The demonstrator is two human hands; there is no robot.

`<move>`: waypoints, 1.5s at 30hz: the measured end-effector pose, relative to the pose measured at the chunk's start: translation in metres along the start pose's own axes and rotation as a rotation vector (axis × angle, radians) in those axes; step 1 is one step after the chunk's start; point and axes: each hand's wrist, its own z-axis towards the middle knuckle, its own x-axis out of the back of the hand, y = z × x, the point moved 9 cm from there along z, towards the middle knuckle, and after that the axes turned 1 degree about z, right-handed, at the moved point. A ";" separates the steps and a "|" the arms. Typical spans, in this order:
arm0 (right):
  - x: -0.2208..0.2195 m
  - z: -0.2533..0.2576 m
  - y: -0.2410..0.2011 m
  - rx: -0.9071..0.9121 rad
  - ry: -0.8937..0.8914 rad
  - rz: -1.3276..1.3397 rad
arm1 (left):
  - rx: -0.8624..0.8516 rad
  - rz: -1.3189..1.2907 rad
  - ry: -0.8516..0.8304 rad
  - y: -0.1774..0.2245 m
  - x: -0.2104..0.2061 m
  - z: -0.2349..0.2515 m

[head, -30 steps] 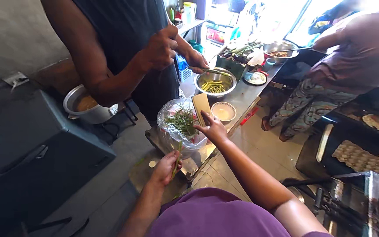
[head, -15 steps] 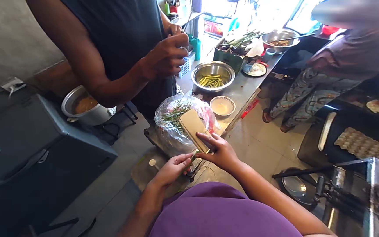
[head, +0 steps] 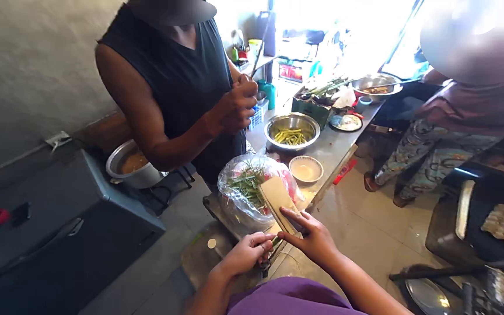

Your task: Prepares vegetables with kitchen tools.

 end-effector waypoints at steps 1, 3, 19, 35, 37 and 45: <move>-0.001 -0.001 0.002 -0.005 -0.002 0.008 | 0.005 -0.022 -0.005 -0.002 -0.002 0.001; -0.002 -0.001 0.003 -0.008 -0.008 0.004 | 0.023 -0.040 -0.004 -0.005 -0.003 0.001; -0.020 -0.010 -0.019 0.149 0.006 0.153 | 0.287 -0.600 0.599 -0.061 0.043 0.001; -0.010 0.101 0.072 -0.406 0.132 0.026 | 0.153 -0.728 0.548 -0.087 0.077 -0.042; -0.026 0.113 0.074 -0.501 -0.005 -0.145 | 0.139 -0.660 0.524 -0.078 0.072 -0.044; -0.054 0.072 0.059 -0.412 -0.167 0.229 | 0.040 -0.441 0.455 -0.060 0.068 -0.044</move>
